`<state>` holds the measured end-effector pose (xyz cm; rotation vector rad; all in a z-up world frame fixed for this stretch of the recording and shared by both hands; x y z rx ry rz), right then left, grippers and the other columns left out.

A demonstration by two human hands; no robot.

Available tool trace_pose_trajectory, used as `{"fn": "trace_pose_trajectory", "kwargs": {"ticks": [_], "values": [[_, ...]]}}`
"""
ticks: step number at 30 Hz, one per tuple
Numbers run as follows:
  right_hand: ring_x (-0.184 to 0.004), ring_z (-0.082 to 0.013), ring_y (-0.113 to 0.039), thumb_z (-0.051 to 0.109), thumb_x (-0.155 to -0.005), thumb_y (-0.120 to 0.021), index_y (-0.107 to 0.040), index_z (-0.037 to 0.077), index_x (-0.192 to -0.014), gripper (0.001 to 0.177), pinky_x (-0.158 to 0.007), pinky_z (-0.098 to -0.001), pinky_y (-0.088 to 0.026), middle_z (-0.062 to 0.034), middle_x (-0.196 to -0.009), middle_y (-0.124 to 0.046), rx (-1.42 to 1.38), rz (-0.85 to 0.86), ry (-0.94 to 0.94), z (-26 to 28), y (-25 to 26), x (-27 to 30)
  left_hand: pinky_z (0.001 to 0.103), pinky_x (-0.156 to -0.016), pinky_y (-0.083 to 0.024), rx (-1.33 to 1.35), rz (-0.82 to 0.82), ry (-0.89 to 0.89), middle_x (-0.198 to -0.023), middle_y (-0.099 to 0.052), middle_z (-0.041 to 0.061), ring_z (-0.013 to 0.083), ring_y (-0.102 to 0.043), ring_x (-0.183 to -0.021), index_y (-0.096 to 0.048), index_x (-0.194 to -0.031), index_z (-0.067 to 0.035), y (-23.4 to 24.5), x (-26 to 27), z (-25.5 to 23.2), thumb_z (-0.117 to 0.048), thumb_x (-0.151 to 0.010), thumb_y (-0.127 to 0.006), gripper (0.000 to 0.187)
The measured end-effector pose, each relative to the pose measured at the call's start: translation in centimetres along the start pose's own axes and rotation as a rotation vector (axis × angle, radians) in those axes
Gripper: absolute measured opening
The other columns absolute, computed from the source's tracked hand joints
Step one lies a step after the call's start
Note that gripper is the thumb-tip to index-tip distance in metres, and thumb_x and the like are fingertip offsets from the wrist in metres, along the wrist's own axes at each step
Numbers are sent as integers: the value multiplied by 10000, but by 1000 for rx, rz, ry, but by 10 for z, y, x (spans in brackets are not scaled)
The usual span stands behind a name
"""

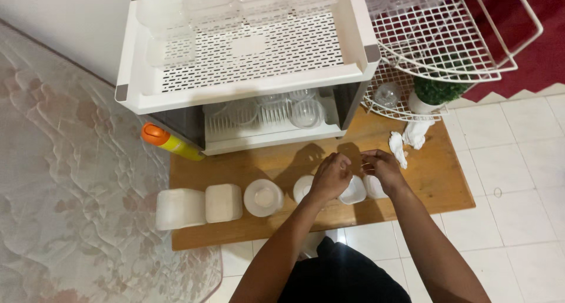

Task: The person stands at a small wooden table beside a dish rack and matches plastic food container lids to their bases, pressing each lid on by hand. They place the closed containers onto a wire rack beside the table and continue pairing the remaining containers and lids.

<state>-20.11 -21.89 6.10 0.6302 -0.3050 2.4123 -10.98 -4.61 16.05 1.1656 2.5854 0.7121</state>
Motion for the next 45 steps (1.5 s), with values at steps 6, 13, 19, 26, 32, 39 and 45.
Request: {"fn": "trace_pose_trajectory", "kwargs": {"ticks": [6, 13, 19, 26, 32, 39, 45], "values": [[-779, -184, -667, 81, -970, -597, -678, -15, -1143, 214, -692, -318, -558, -103, -955, -702, -20, -121, -14, -27, 20, 55, 441, -932, -499, -108, 54, -96, -1049, -661, 118, 317, -627, -1059, -626, -1065, -74, -8, 31, 12, -118, -813, -749, 284], [-788, -198, -675, 100, -969, -601, -676, -13, -1129, 210, -699, -324, -555, -112, -950, -686, -51, -248, -17, -52, 29, 121, 446, -927, -448, -68, 42, -13, -1020, -652, 67, 278, -605, -1074, -630, -1109, -103, -11, 59, 20, -99, -809, -727, 315], [-798, -210, -672, 112, -968, -632, -660, -12, -1112, 192, -705, -334, -562, -127, -943, -675, -51, -331, -46, -69, 29, 170, 444, -933, -433, -35, 81, -12, -1037, -647, 66, 275, -601, -1066, -610, -1131, -101, -16, 80, 16, -107, -838, -721, 313], [-789, -202, -683, 52, -934, -596, -657, 8, -1099, 182, -683, -335, -559, -106, -956, -683, -26, -356, -4, -80, 39, 182, 457, -940, -445, -31, 49, -66, -1043, -664, 87, 296, -609, -1052, -614, -1126, -93, -20, 94, 22, -83, -829, -715, 314], [-762, -187, -661, 111, -976, -623, -658, -3, -1080, 159, -662, -322, -547, -100, -913, -678, 70, -359, 31, -73, 36, 168, 468, -973, -443, -39, 44, -78, -1062, -637, 98, 311, -590, -1078, -602, -1136, -84, -19, 102, 18, -77, -818, -713, 337], [-828, -184, -707, 111, -857, -735, -707, 28, -1056, 217, -768, -327, -572, -83, -961, -733, 485, -326, 210, -62, 49, 135, 474, -1021, -421, -149, 18, -54, -1182, -591, 126, 338, -536, -1157, -541, -1246, -87, -25, 92, -7, -130, -759, -795, 551], [-1339, -386, -449, 86, -725, -826, -571, 82, -1377, 700, -1104, -462, -418, -198, -1413, -509, 816, -132, 403, -35, 48, 112, 516, -1087, -345, -308, -5, 40, -1398, -461, 171, 386, -410, -1302, -444, -1409, -46, -36, 82, -15, -195, -655, -899, 894]]}}
Point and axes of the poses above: each hand's wrist, its own x-axis away from the middle knuckle, its own y-axis out of the back of the hand, z = x × y, the point moved 7 cm from there along -x, towards the middle knuckle
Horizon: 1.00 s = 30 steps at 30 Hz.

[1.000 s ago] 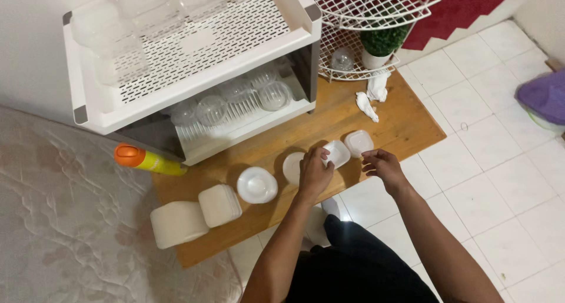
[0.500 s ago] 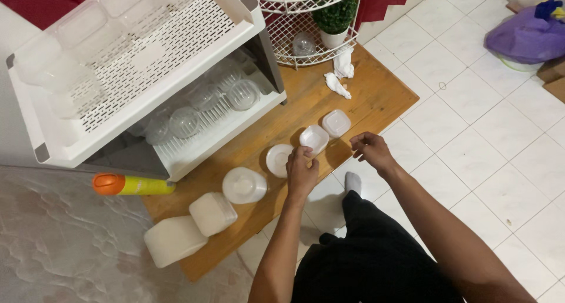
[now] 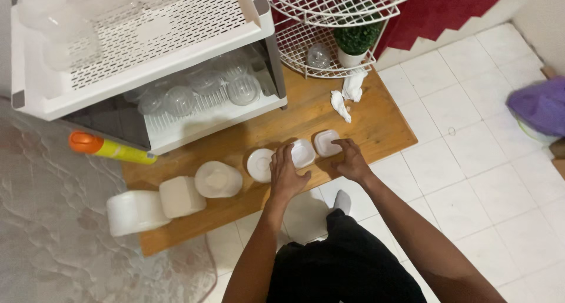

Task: The person stands at a small wooden table beside a dish rack and matches plastic food container lids to their bases, pressing each lid on by hand. They place the closed containers onto a wire rack beside the table and continue pairing the remaining containers and lids.

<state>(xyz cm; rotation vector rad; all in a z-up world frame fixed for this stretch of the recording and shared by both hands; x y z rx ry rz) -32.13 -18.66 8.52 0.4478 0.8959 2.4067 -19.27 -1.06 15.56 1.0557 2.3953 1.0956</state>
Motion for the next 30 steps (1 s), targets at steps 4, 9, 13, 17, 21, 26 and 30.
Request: {"fn": "trace_pose_trajectory", "kwargs": {"ticks": [4, 9, 13, 17, 21, 26, 30], "values": [[-1396, -402, -334, 169, -719, -854, -425, 142, -1492, 884, -1169, -487, -354, -189, -1557, -353, 180, 171, 22, 5, 6, -23, 523, -1099, -334, -88, -15, 67, -1474, -413, 183, 389, -375, -1351, -391, -1462, -10, -15, -6, 5, -217, -631, -925, 1009], [-1465, -382, -276, 247, -754, -887, -365, 132, -1519, 933, -1180, -498, -300, -133, -1602, -310, 296, 283, 261, 14, 6, -44, 505, -1059, -394, -119, -91, 143, -1459, -444, 166, 382, -426, -1312, -441, -1441, -7, -34, -10, 16, -209, -638, -911, 953], [-1461, -351, -308, 179, -755, -837, -324, 169, -1563, 958, -1223, -428, -325, -104, -1632, -282, 266, 424, 168, -1, 3, -53, 507, -1023, -417, -112, -98, 192, -1403, -479, 150, 380, -460, -1286, -485, -1407, -25, -41, -9, 23, -178, -657, -891, 866], [-1456, -352, -325, 153, -782, -805, -309, 188, -1573, 935, -1204, -417, -351, -121, -1593, -285, 239, 435, 259, 3, 10, -51, 496, -1012, -431, -144, -161, 216, -1400, -477, 152, 376, -480, -1248, -501, -1408, -40, -46, -8, 20, -91, -699, -826, 781], [-1433, -344, -382, 151, -839, -778, -314, 174, -1572, 868, -1190, -400, -383, -135, -1550, -335, 242, 457, 210, 8, 14, -54, 483, -1019, -429, -104, -269, 150, -1451, -463, 144, 362, -463, -1308, -519, -1390, -56, -44, -5, 14, -8, -635, -783, 801], [-1414, -335, -410, 170, -822, -793, -343, 131, -1544, 852, -1176, -407, -392, -127, -1529, -378, 241, 445, 208, 13, 17, -55, 492, -1077, -397, -159, -226, 154, -1457, -492, 154, 360, -435, -1365, -466, -1448, -26, -53, -11, 26, 11, -632, -772, 872], [-1379, -353, -423, 205, -841, -816, -380, 108, -1509, 803, -1165, -429, -383, -156, -1450, -409, 220, 443, 182, 12, 19, -58, 488, -1085, -399, -133, -201, 149, -1437, -543, 142, 340, -466, -1369, -469, -1465, -58, -55, -11, 33, -44, -681, -803, 852]]}}
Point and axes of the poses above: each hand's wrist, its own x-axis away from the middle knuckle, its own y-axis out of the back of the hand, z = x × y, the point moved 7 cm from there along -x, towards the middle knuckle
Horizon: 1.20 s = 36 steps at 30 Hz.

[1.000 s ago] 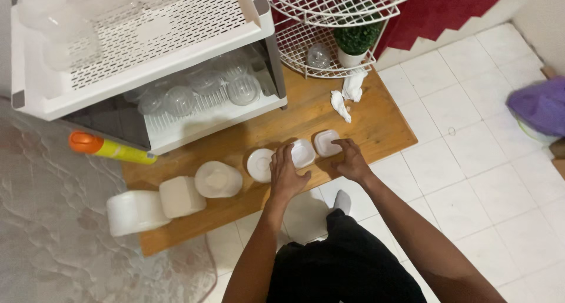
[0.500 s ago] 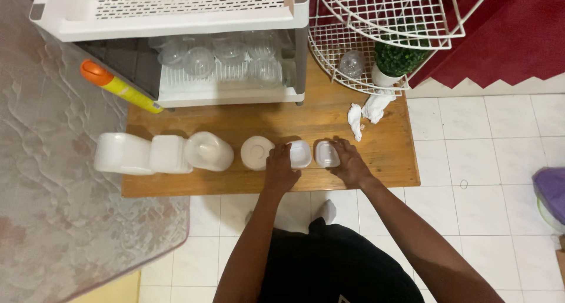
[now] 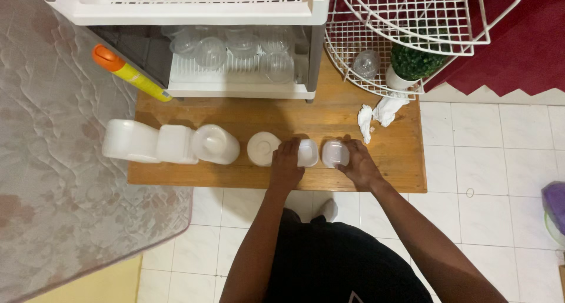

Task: The person stands at a small wooden table beside a dish rack and matches plastic food container lids to their bases, pressing each lid on by hand. They place the closed containers onto a wire rack beside the table and continue pairing the remaining containers and lids.

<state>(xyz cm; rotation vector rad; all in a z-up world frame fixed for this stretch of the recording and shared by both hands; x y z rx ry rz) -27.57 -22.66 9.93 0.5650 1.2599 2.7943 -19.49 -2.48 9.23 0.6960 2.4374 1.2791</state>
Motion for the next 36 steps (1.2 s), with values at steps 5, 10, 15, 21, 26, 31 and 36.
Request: {"fn": "trace_pose_trajectory", "kwargs": {"ticks": [5, 10, 15, 21, 26, 31, 36], "values": [[-1327, -333, -491, 181, -760, -866, -471, 75, -1433, 788, -1133, -419, -434, -143, -1374, -497, -121, -141, 34, 4, 10, 4, 505, -1107, -379, 95, -34, -44, -1452, -535, 151, 354, -454, -1372, -457, -1469, -71, 18, 2, -6, -101, -664, -874, 907], [-1242, -260, -563, 190, -735, -879, -531, 65, -1415, 775, -1028, -376, -516, -109, -1351, -546, -273, -192, 10, 18, 24, 5, 504, -1071, -384, 209, -8, -49, -1434, -503, 178, 383, -455, -1353, -435, -1446, -97, 41, 2, -24, -87, -621, -890, 942], [-1251, -230, -564, 136, -726, -864, -559, 72, -1405, 746, -930, -345, -555, -101, -1456, -505, -404, -205, 208, 53, 42, 6, 453, -1061, -495, 460, -43, -134, -1392, -542, 180, 386, -552, -1288, -440, -1456, -98, 63, -7, -32, -63, -647, -877, 919], [-1303, -244, -542, 84, -734, -851, -560, 103, -1433, 758, -976, -347, -538, -100, -1472, -496, -401, -117, 311, 92, 49, 9, 404, -1036, -558, 646, 15, -142, -1428, -569, 137, 291, -620, -1292, -439, -1464, -89, 72, -21, -30, -115, -671, -931, 933], [-1336, -262, -525, 37, -742, -836, -544, 125, -1441, 763, -1026, -372, -546, -97, -1483, -466, -434, -99, 314, 111, 56, 15, 407, -1034, -592, 750, 105, -131, -1476, -525, 126, 288, -572, -1352, -426, -1487, -95, 77, -25, -31, -68, -661, -937, 972], [-1360, -268, -514, -35, -775, -780, -466, 172, -1481, 800, -1061, -383, -557, -55, -1523, -409, -642, 28, 167, 112, 49, 16, 415, -1023, -556, 787, 83, -174, -1493, -512, 121, 292, -561, -1379, -461, -1466, -93, 89, -23, -37, -55, -661, -942, 939], [-1394, -255, -494, -91, -820, -710, -453, 173, -1479, 755, -1027, -393, -577, -43, -1521, -438, -902, 76, 159, 116, 45, 20, 441, -1045, -546, 816, 71, -250, -1533, -461, 133, 308, -528, -1416, -461, -1497, -100, 97, -19, -43, -39, -682, -945, 950]]}}
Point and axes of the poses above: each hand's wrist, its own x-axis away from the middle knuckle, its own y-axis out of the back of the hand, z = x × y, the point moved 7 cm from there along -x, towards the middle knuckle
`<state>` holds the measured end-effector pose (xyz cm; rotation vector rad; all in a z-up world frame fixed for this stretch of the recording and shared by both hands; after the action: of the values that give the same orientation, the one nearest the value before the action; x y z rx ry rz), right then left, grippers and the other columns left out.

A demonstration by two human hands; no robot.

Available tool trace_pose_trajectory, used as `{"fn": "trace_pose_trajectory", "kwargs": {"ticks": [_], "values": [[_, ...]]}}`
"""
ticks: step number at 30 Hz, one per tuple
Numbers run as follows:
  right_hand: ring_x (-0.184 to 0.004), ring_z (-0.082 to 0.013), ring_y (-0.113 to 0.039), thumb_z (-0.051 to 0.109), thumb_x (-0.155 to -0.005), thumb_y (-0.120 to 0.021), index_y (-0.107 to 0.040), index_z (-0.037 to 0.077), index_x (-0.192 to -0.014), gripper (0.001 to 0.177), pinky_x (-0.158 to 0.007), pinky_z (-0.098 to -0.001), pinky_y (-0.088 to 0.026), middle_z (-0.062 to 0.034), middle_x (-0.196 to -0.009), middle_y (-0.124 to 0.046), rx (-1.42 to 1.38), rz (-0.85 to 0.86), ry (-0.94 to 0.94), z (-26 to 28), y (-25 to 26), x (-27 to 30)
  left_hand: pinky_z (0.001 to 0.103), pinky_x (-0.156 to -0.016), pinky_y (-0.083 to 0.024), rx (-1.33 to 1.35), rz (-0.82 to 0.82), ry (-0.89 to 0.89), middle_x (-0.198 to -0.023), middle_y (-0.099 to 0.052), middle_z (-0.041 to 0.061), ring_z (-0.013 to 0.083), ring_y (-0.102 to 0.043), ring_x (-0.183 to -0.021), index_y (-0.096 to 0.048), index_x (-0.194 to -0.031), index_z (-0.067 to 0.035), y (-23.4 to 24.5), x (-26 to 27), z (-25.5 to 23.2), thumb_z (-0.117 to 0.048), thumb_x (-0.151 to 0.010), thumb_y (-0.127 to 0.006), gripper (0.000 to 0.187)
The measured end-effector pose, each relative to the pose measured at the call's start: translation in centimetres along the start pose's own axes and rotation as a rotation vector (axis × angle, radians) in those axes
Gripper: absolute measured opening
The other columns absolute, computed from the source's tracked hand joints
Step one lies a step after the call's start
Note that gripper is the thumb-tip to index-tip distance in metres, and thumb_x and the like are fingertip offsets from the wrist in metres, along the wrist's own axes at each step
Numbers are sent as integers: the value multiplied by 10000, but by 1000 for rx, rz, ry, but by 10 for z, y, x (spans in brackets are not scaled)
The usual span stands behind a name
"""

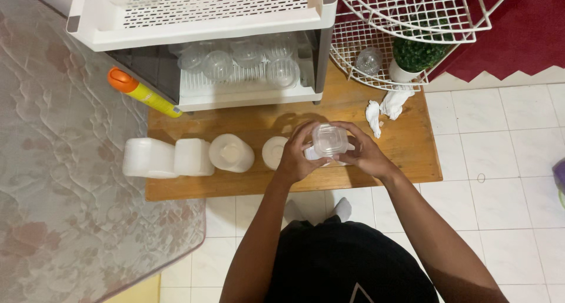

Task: The person stands at a small wooden table beside a dish rack and matches plastic food container lids to their bases, pressing each lid on by hand. They place the closed containers onto a wire rack beside the table and continue pairing the remaining containers and lids.

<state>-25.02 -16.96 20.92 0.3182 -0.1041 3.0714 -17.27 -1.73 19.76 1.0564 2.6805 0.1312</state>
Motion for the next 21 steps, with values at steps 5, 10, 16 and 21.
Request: {"fn": "trace_pose_trajectory", "kwargs": {"ticks": [5, 10, 16, 21], "values": [[-1404, -270, -485, -85, -824, -732, -474, 164, -1475, 744, -1072, -390, -551, -53, -1516, -435, -52, -60, 65, 7, 4, 5, 473, -1132, -457, 173, 9, 5, -1643, -354, 172, 327, -363, -1491, -344, -1604, -74, -3, 1, 14, -25, -817, -819, 921], [-1443, -263, -453, -78, -818, -746, -495, 176, -1490, 760, -1126, -397, -519, -64, -1509, -420, -48, -75, 99, 15, 2, 8, 396, -889, -614, 467, -40, 290, -1431, -568, 178, 261, -624, -1217, -441, -1527, -43, -19, -6, 53, -227, -1035, -576, 543], [-1417, -250, -457, 66, -901, -683, -461, 202, -1520, 671, -1167, -415, -435, -66, -1564, -409, -36, -143, 89, 16, 7, 16, 353, -935, -600, 514, -95, 349, -1310, -684, 156, 192, -680, -1109, -550, -1471, 0, -24, -5, 76, -245, -1053, -609, 488], [-1335, -197, -518, 234, -1008, -534, -444, 188, -1512, 514, -1073, -401, -493, -76, -1532, -456, -232, -213, -58, -3, 18, 12, 354, -969, -590, 591, -43, 378, -1371, -637, 134, 204, -654, -1166, -543, -1490, -12, -29, -1, 73, -246, -1058, -603, 495]]}}
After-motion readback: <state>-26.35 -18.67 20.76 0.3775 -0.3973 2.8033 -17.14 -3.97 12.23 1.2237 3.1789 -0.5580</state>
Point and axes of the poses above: each hand's wrist, its own x-axis away from the middle knuckle, its own y-axis out of the back of the hand, z = x × y, the point moved 7 cm from there along -x, towards the middle knuckle
